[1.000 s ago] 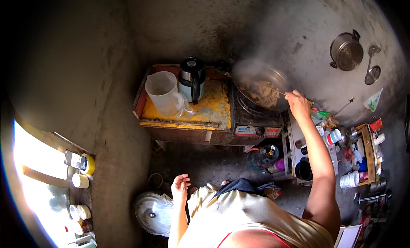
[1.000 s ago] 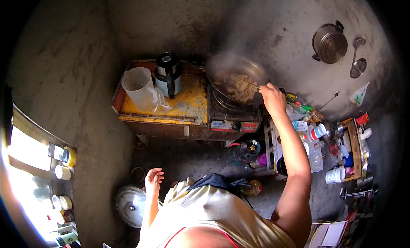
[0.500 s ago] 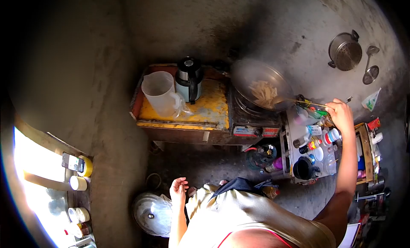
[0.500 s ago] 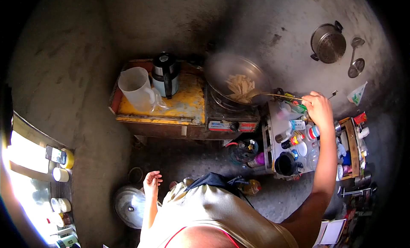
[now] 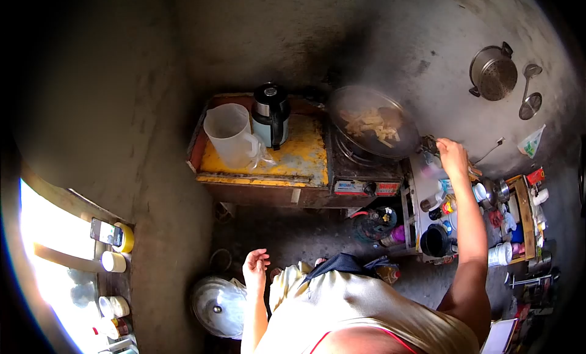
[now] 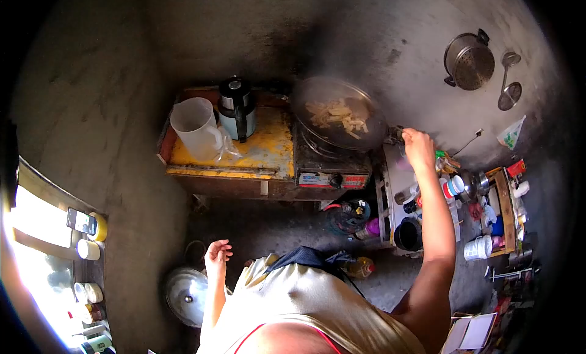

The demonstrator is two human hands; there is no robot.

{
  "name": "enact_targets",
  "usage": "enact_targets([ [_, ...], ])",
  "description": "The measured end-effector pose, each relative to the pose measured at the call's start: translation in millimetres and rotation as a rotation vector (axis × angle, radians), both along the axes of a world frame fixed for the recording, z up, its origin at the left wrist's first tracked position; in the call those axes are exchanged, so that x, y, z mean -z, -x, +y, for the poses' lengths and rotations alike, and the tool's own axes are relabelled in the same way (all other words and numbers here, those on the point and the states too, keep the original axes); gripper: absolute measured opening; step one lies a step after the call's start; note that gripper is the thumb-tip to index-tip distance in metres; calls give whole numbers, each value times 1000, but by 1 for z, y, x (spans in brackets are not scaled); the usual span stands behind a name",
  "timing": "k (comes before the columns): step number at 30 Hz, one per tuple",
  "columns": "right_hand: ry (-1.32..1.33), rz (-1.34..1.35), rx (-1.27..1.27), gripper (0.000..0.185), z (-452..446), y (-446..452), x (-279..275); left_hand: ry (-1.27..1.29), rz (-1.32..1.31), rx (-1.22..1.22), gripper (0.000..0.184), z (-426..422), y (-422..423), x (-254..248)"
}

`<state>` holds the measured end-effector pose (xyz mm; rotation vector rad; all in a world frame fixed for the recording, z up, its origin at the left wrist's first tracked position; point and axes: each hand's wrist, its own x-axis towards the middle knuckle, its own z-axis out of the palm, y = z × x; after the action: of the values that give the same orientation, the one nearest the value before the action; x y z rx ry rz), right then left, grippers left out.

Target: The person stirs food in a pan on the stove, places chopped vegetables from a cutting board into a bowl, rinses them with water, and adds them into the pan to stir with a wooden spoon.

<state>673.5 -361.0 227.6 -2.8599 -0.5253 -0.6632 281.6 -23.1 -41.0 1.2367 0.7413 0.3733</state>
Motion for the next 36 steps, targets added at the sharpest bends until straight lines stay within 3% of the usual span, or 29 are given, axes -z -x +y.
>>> enact_targets([
  [4,-43,30,94,18,-18,-23,27,33,13,-46,24,-3,13,10],
  [8,-325,368,-39,20,0,-29,67,38,31,-20,25,-5,15,21],
  [11,-420,355,-185,21,4,-20,63,36,30,-5,26,-5,10,17],
  [14,-422,343,-136,22,32,24,32,9,-3,-7,27,-3,6,12],
  [19,-316,367,-199,24,53,41,34,28,-8,0,27,-3,-1,11],
  [23,-154,152,-235,21,37,13,50,30,-17,3,26,-5,0,8],
  [32,13,11,64,20,35,-28,45,34,-7,-47,29,-8,12,16],
  [33,13,11,62,20,33,-31,49,33,-7,-49,29,-8,13,16],
  [35,-137,103,-231,20,31,-34,53,44,14,-56,30,-8,13,13],
  [36,-184,179,-217,20,31,-30,48,43,13,-55,30,-8,13,12],
])
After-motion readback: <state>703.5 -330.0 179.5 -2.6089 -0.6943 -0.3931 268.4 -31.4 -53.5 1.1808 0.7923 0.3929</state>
